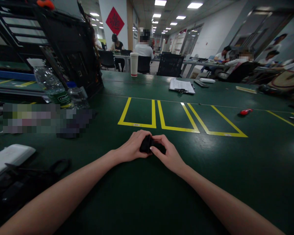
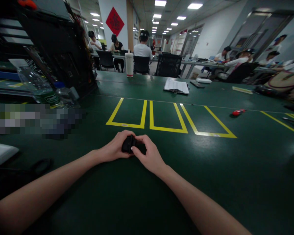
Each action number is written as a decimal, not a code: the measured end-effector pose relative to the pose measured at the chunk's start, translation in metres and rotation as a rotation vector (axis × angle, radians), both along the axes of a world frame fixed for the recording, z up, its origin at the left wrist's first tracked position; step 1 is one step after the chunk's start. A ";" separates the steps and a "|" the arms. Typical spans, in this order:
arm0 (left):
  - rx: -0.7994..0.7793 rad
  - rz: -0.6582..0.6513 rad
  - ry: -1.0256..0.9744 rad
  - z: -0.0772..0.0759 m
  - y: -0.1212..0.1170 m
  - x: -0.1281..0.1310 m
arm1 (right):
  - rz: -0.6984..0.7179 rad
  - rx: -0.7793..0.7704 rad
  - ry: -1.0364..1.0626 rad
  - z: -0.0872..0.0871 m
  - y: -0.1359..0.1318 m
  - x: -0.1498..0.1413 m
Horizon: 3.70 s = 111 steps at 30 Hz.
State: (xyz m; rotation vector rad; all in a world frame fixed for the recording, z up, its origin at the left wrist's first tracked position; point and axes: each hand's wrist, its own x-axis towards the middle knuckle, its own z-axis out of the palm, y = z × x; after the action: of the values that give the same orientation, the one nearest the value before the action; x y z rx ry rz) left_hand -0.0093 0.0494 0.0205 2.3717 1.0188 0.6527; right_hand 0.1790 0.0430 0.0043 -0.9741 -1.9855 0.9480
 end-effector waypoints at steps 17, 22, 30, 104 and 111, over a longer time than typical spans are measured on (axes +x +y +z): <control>0.003 -0.007 0.001 0.000 0.000 0.000 | -0.031 0.013 0.007 -0.002 0.000 0.000; 0.000 -0.005 -0.014 0.001 0.000 0.000 | 0.011 0.067 0.022 0.000 -0.001 0.002; 0.012 -0.013 -0.011 0.000 0.000 -0.001 | -0.038 0.107 0.006 -0.001 0.000 0.000; 0.136 -0.027 0.010 -0.010 -0.003 0.002 | -0.036 -0.435 0.171 0.005 -0.001 -0.004; 0.155 -0.043 0.020 -0.011 -0.002 0.001 | 0.039 -0.553 0.185 0.001 0.002 -0.001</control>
State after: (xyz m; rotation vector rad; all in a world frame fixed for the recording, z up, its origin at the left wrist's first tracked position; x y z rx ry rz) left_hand -0.0086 0.0469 0.0096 2.5311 0.9535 0.7173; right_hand 0.1778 0.0448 0.0051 -1.0901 -1.6196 1.5979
